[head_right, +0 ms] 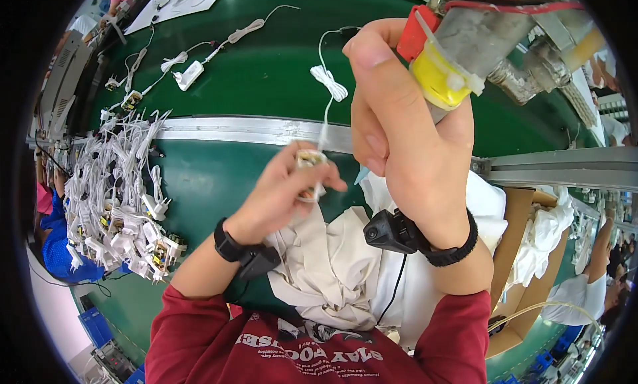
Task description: The person picks up a circuit board with a power cord, applies glue to the components using a dispenser, and then sets the unit aside on the workbench.
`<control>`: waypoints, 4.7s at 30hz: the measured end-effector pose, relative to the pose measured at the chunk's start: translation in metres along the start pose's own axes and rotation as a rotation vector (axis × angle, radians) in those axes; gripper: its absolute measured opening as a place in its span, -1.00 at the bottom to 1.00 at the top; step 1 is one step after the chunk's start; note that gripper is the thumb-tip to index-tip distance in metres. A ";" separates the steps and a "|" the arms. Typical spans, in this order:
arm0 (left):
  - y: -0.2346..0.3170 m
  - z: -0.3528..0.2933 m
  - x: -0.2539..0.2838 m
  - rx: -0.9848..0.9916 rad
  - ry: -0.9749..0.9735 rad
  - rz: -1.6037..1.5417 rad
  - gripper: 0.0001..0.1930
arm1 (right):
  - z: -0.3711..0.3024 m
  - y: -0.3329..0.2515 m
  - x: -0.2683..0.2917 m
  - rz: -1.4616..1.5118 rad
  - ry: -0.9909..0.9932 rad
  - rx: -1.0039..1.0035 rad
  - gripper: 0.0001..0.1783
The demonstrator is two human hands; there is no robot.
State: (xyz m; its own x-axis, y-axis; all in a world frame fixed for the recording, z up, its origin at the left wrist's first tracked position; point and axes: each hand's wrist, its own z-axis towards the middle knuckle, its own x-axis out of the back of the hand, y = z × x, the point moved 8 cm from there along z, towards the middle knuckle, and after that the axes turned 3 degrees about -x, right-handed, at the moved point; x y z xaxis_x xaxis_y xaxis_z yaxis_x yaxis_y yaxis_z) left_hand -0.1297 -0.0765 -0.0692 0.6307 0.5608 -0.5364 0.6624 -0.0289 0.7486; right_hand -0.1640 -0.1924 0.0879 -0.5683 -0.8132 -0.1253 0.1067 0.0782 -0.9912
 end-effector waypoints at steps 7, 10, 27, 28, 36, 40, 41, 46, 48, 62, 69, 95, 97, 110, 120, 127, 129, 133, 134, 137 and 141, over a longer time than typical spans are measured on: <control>-0.023 -0.015 -0.035 -0.013 -0.310 -0.040 -0.57 | 0.003 0.011 -0.003 0.049 -0.051 0.083 -0.73; -0.023 -0.017 -0.040 -0.012 -0.360 -0.101 -0.54 | 0.002 0.013 -0.006 0.051 -0.050 0.067 -0.73; -0.024 -0.016 -0.039 -0.062 -0.385 -0.085 -0.54 | 0.000 0.008 -0.011 0.020 -0.028 0.009 -0.70; -0.024 -0.013 -0.035 -0.049 -0.333 -0.120 -0.55 | -0.002 0.008 -0.011 0.019 -0.030 0.007 -0.70; -0.014 -0.010 -0.018 -0.068 -0.207 -0.309 -0.60 | -0.014 0.015 -0.023 0.011 -0.196 0.034 -0.69; -0.013 -0.012 -0.019 -0.070 -0.209 -0.339 -0.60 | -0.015 0.019 -0.024 0.078 -0.191 -0.018 -0.70; -0.012 -0.012 -0.019 -0.069 -0.209 -0.335 -0.60 | -0.015 0.018 -0.024 0.075 -0.171 -0.021 -0.71; -0.013 -0.011 -0.019 -0.062 -0.236 -0.344 -0.61 | -0.016 0.012 -0.027 0.042 -0.114 -0.028 -0.70; -0.013 -0.011 -0.022 -0.060 -0.250 -0.387 -0.61 | -0.017 0.012 -0.027 0.029 -0.110 -0.028 -0.70; -0.012 -0.018 -0.033 -0.031 -0.344 -0.510 -0.56 | -0.025 0.021 -0.030 0.076 -0.238 -0.037 -0.65; -0.018 -0.010 -0.033 -0.017 -0.361 -0.452 -0.58 | -0.018 0.014 -0.023 0.047 -0.129 0.002 -0.62; 0.142 0.064 0.070 -0.531 0.445 1.692 -0.63 | -0.018 0.012 -0.020 0.217 -0.219 -0.072 -0.79; 0.112 0.058 0.044 -0.301 0.245 1.059 -0.60 | -0.017 0.015 -0.012 0.211 -0.201 -0.070 -0.80; -0.021 -0.010 -0.037 0.015 -0.295 -0.009 -0.57 | 0.003 0.008 -0.003 0.095 -0.064 0.047 -0.80; -0.020 -0.017 -0.041 -0.068 -0.341 -0.007 -0.54 | 0.000 0.017 -0.008 0.110 -0.097 0.045 -0.79; -0.018 -0.017 -0.042 -0.081 -0.348 0.007 -0.55 | 0.001 0.014 -0.005 0.074 -0.068 0.059 -0.77; -0.018 -0.016 -0.042 -0.078 -0.350 0.008 -0.55 | 0.001 0.011 -0.005 0.059 -0.066 0.065 -0.77; -0.019 -0.012 -0.035 -0.068 -0.307 -0.008 -0.56 | -0.002 0.008 -0.009 0.047 -0.072 0.062 -0.75; -0.020 -0.011 -0.031 -0.062 -0.264 -0.025 -0.57 | -0.004 0.008 -0.011 0.066 -0.075 0.048 -0.75; -0.018 -0.007 -0.023 -0.059 -0.212 -0.076 -0.57 | -0.009 0.010 -0.014 0.069 -0.110 0.039 -0.74; -0.015 -0.006 -0.018 -0.069 -0.191 -0.146 -0.57 | -0.013 0.013 -0.020 0.040 -0.150 0.039 -0.73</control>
State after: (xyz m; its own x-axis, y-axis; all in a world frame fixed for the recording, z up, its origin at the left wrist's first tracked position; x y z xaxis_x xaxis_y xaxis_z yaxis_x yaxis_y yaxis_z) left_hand -0.1535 -0.0814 -0.0680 0.5996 0.3882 -0.6998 0.7269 0.1016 0.6791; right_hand -0.1620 -0.1678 0.0767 -0.4350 -0.8871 -0.1542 0.1601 0.0923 -0.9828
